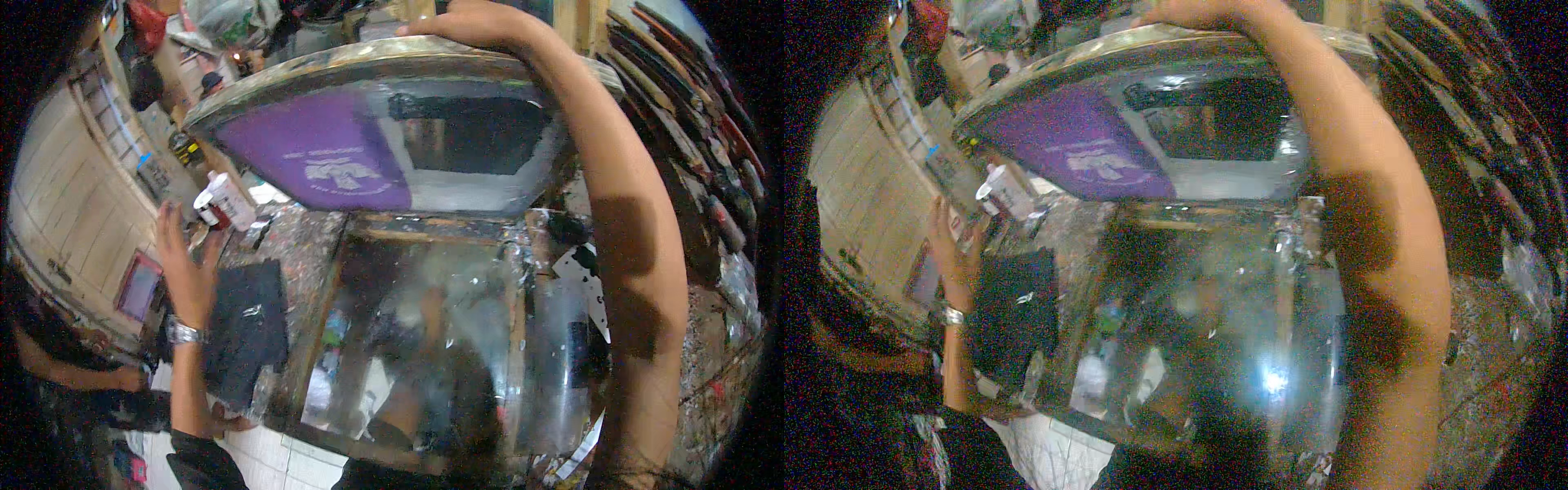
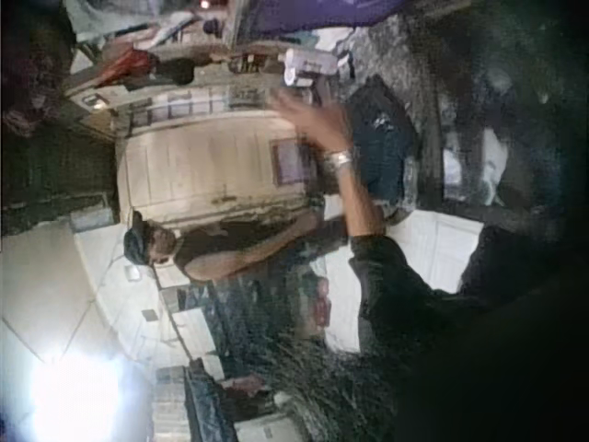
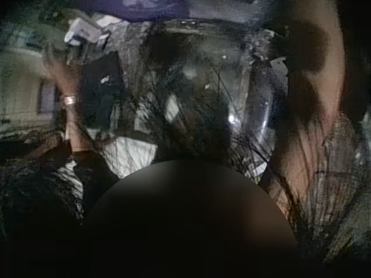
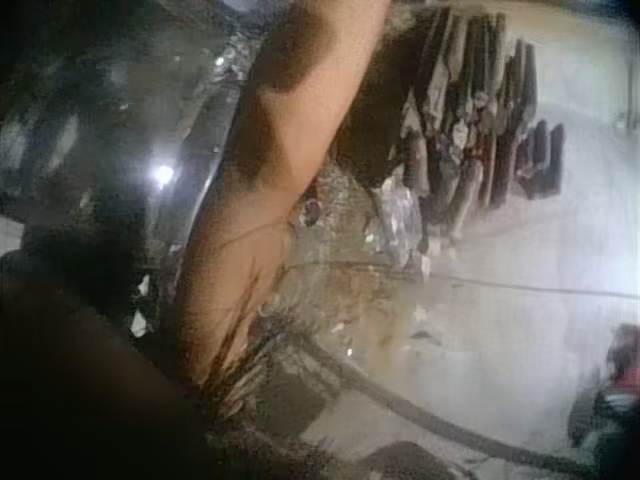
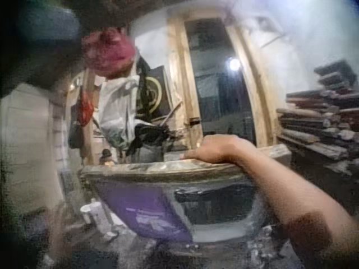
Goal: The person performs screen printing on black t-shirts using a squeegee to spread ink across a screen. They repeatedly place shirts under the screen, pull ink through, lift the screen, and stack the printed shirts.
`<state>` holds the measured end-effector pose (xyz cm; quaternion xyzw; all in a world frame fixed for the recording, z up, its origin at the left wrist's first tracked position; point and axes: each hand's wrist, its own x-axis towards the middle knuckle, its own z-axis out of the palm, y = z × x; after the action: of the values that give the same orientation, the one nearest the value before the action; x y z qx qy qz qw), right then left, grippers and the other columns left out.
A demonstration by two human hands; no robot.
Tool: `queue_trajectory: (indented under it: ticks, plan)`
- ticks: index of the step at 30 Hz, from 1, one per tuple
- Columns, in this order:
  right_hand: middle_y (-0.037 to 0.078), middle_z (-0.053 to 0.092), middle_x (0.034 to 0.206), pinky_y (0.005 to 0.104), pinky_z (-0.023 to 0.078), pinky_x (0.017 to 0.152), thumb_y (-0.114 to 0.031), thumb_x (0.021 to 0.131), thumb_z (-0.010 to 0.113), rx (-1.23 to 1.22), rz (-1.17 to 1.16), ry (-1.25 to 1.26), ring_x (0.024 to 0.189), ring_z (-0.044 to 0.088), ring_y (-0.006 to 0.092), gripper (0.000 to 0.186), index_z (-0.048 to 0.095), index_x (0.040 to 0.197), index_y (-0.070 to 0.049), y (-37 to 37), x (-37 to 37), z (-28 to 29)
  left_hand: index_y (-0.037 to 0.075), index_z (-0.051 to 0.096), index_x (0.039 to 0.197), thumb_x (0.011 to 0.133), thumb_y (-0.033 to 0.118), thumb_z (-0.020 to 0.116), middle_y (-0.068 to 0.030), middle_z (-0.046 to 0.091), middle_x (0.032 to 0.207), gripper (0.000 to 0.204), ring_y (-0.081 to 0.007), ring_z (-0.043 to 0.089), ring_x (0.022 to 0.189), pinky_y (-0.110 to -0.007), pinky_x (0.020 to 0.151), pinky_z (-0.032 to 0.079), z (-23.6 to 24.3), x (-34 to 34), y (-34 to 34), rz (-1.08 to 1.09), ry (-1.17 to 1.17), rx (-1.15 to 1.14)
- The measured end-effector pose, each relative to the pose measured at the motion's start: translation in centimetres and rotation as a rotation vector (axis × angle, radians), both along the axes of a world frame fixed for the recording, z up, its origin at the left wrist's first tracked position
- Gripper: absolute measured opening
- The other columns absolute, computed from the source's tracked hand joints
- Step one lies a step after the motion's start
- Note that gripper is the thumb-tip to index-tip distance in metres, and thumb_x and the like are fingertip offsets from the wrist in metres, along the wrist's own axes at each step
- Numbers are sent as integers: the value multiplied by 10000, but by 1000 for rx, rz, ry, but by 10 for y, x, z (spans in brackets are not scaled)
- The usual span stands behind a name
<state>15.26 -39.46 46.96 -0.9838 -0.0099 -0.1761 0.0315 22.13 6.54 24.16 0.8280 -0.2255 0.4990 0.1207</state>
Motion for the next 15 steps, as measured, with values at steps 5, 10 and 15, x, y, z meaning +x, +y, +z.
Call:
queue_trajectory:
  ticks: [5, 10, 15]
  plan:
    - [273, 474, 1535, 448, 350, 1189, -686, 944, 526, 60, 16, -13, 1435, 449, 418, 845, 599, 1393, 26, -20, 42, -6, 86, 408, 1538, 726, 322, 919, -208, 324, 1636, 988, -459, 225, 1533, -592, 1248, 175, -4, -51, -198, -485, -248, -65]
    - [271, 471, 1544, 452, 349, 1185, -651, 965, 536, 64, -36, 24, 1440, 450, 393, 818, 576, 1418, 28, -35, 40, 12, 105, 263, 1626, 710, 633, 832, -241, 137, 1705, 1201, -512, 69, 1560, -664, 1223, 14, -10, -30, -336, -598, -369, -216]
    - [250, 398, 1604, 451, 304, 1212, -542, 1046, 452, 81, 182, 84, 1486, 387, 365, 710, 515, 1480, 16, -34, 56, 14, 101, 65, 1665, 687, 755, 777, -284, -2, 1707, 1376, -560, -33, 1546, -749, 1163, -53, -63, 10, -358, -505, -384, -305]
